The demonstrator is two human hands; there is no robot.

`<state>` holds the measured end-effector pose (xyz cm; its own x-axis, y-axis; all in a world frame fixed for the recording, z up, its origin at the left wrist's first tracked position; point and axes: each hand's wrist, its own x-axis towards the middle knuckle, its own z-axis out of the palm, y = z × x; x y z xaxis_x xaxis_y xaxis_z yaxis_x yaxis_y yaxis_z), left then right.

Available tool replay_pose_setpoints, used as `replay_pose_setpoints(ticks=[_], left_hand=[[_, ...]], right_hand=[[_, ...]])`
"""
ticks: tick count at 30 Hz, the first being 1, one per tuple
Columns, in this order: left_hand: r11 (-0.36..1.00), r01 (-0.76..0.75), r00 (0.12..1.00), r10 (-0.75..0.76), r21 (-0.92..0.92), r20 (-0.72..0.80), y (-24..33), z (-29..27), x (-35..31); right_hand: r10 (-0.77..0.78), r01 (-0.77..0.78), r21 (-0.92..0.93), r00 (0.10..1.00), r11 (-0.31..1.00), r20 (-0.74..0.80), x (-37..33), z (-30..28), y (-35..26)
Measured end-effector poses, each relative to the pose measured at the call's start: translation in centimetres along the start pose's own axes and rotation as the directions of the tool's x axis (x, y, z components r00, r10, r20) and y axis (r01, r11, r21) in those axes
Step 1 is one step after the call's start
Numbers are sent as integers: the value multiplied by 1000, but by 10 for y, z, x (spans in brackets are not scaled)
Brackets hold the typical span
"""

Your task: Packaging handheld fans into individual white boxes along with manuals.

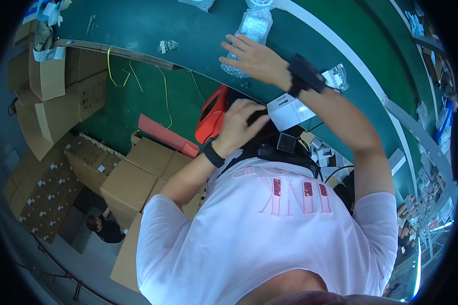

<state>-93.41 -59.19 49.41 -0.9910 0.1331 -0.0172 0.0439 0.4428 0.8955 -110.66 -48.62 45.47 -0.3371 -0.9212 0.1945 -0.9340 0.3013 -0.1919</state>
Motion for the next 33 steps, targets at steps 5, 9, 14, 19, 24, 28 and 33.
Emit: replay_pose_setpoints(ticks=[5, 9, 14, 19, 24, 28, 33], left_hand=[[944, 262, 932, -301, -201, -199, -5, -17, 5], [997, -17, 973, 35, 79, -228, 22, -45, 49], [965, -258, 966, 256, -46, -43, 76, -47, 90], [936, -155, 938, 240, -315, 250, 102, -5, 93], [623, 296, 869, 139, -724, 475, 107, 18, 86], [509, 448, 798, 144, -735, 585, 122, 37, 73], [539, 485, 727, 190, -689, 660, 125, 49, 74]], right_hand=[[180, -234, 242, 957, 942, 227, -22, -20, 32], [452, -280, 948, 872, 151, 186, -51, -115, 16], [640, -77, 996, 763, -54, 94, -87, -165, -24], [766, 99, 988, 642, -118, 27, -129, -182, -50], [834, -4, 983, 529, 186, -155, -143, -215, -66], [833, -63, 947, 497, 314, -243, -170, -226, -75], [880, 149, 968, 406, 202, -246, -187, -215, -82]])
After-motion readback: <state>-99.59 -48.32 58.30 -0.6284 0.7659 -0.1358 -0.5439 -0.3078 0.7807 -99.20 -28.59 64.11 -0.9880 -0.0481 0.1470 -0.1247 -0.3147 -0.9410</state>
